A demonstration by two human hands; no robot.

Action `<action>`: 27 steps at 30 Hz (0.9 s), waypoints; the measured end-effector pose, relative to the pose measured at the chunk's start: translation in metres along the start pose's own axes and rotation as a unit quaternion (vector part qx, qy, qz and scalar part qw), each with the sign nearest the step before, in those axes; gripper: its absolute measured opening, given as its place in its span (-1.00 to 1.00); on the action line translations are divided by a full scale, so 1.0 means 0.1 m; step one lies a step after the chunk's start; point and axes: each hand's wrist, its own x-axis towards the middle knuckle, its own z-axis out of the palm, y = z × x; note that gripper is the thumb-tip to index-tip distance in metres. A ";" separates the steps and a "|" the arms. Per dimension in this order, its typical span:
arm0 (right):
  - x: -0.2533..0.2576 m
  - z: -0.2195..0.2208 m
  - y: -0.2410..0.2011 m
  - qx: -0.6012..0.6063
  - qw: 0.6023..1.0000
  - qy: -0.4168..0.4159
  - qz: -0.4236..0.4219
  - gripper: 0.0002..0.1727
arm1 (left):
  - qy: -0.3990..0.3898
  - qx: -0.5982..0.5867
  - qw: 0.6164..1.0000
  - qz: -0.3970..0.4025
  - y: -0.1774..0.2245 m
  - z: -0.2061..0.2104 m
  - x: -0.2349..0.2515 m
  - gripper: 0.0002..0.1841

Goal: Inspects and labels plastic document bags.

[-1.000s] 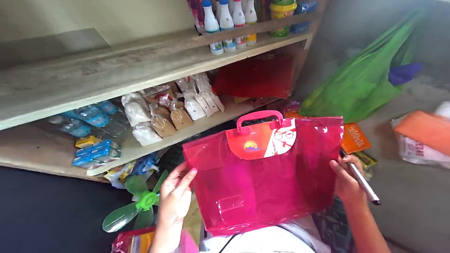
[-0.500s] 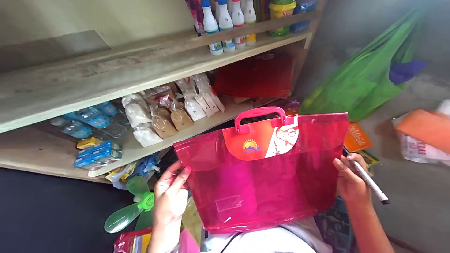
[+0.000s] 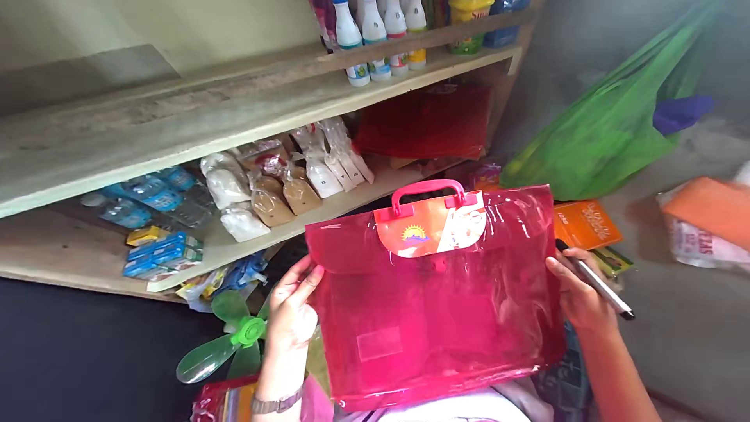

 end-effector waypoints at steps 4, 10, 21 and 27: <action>0.00 -0.18 0.35 -0.148 0.982 -0.015 0.112 -0.62 | 0.007 0.181 0.980 -0.084 -0.51 -0.10 0.08 -0.56; 0.15 -0.22 0.38 -0.443 0.894 -0.066 0.023 -0.46 | -0.038 0.491 0.867 0.076 -0.71 -0.18 0.11 -0.45; -0.27 0.77 0.12 -0.061 0.946 -0.319 0.006 -0.87 | -0.331 0.380 0.792 0.344 -0.65 0.98 -0.67 -0.68; -0.49 0.88 0.17 -0.013 0.968 -0.235 0.087 -0.72 | -0.333 0.367 0.818 0.293 -0.73 1.05 -0.88 -0.62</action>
